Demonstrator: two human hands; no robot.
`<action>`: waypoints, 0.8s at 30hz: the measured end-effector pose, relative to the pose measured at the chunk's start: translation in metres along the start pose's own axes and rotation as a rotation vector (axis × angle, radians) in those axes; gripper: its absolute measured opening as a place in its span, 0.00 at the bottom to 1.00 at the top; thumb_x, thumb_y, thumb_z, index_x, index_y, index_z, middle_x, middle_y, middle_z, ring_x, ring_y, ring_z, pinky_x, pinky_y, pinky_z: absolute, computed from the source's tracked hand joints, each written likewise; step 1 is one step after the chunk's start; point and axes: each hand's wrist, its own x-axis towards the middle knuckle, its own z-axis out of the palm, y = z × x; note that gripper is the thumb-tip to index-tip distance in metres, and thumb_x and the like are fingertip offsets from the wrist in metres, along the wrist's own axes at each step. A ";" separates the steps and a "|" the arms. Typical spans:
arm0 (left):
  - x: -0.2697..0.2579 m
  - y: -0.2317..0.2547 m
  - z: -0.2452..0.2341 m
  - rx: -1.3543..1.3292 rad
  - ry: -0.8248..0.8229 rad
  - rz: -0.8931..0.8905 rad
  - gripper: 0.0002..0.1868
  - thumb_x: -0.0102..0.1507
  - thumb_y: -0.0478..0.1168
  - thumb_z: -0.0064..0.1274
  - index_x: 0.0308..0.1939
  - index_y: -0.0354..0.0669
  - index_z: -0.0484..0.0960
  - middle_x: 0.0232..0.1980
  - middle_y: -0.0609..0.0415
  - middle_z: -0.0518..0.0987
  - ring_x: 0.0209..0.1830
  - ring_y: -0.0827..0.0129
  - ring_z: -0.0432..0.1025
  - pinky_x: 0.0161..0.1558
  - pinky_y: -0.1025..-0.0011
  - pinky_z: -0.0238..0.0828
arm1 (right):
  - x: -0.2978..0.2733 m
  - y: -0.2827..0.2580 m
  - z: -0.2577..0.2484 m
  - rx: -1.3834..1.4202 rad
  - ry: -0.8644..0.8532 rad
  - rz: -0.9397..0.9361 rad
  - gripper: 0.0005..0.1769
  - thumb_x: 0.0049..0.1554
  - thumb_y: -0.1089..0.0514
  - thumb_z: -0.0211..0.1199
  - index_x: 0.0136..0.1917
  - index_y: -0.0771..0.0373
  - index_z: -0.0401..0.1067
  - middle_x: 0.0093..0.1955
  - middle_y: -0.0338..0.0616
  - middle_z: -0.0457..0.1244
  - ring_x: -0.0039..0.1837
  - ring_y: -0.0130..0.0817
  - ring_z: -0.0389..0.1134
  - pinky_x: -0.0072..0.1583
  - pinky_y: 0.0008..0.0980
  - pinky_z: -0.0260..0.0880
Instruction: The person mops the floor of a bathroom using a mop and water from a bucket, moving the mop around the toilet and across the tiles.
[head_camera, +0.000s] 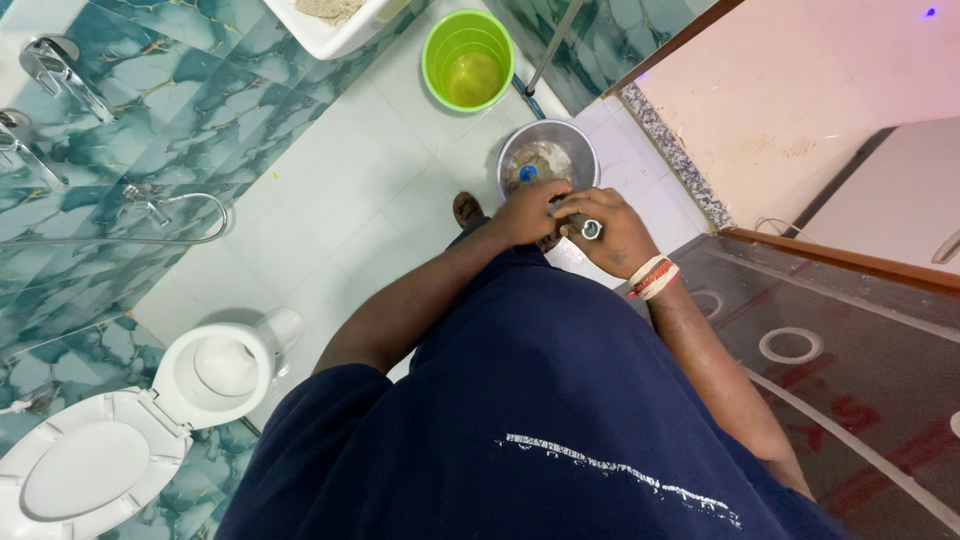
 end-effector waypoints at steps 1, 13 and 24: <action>0.001 0.008 -0.009 -0.001 0.001 -0.002 0.23 0.54 0.37 0.65 0.52 0.37 0.78 0.50 0.40 0.82 0.51 0.49 0.78 0.51 0.60 0.75 | 0.005 -0.009 -0.008 0.001 -0.002 0.000 0.17 0.53 0.60 0.72 0.57 0.54 0.78 0.60 0.43 0.69 0.58 0.44 0.68 0.61 0.39 0.70; 0.061 0.122 -0.120 -0.373 -0.544 0.222 0.21 0.65 0.45 0.64 0.59 0.40 0.80 0.52 0.48 0.86 0.51 0.64 0.82 0.53 0.67 0.76 | 0.051 -0.129 -0.085 -0.179 0.292 -0.283 0.16 0.50 0.55 0.85 0.43 0.61 0.79 0.42 0.41 0.71 0.44 0.33 0.70 0.46 0.31 0.67; 0.041 -0.016 -0.052 0.051 -0.389 -0.117 0.21 0.56 0.46 0.61 0.49 0.40 0.82 0.48 0.41 0.85 0.50 0.47 0.80 0.51 0.56 0.76 | 0.072 -0.020 0.005 -0.117 0.200 0.052 0.18 0.55 0.52 0.77 0.39 0.64 0.70 0.40 0.49 0.64 0.40 0.45 0.66 0.42 0.40 0.66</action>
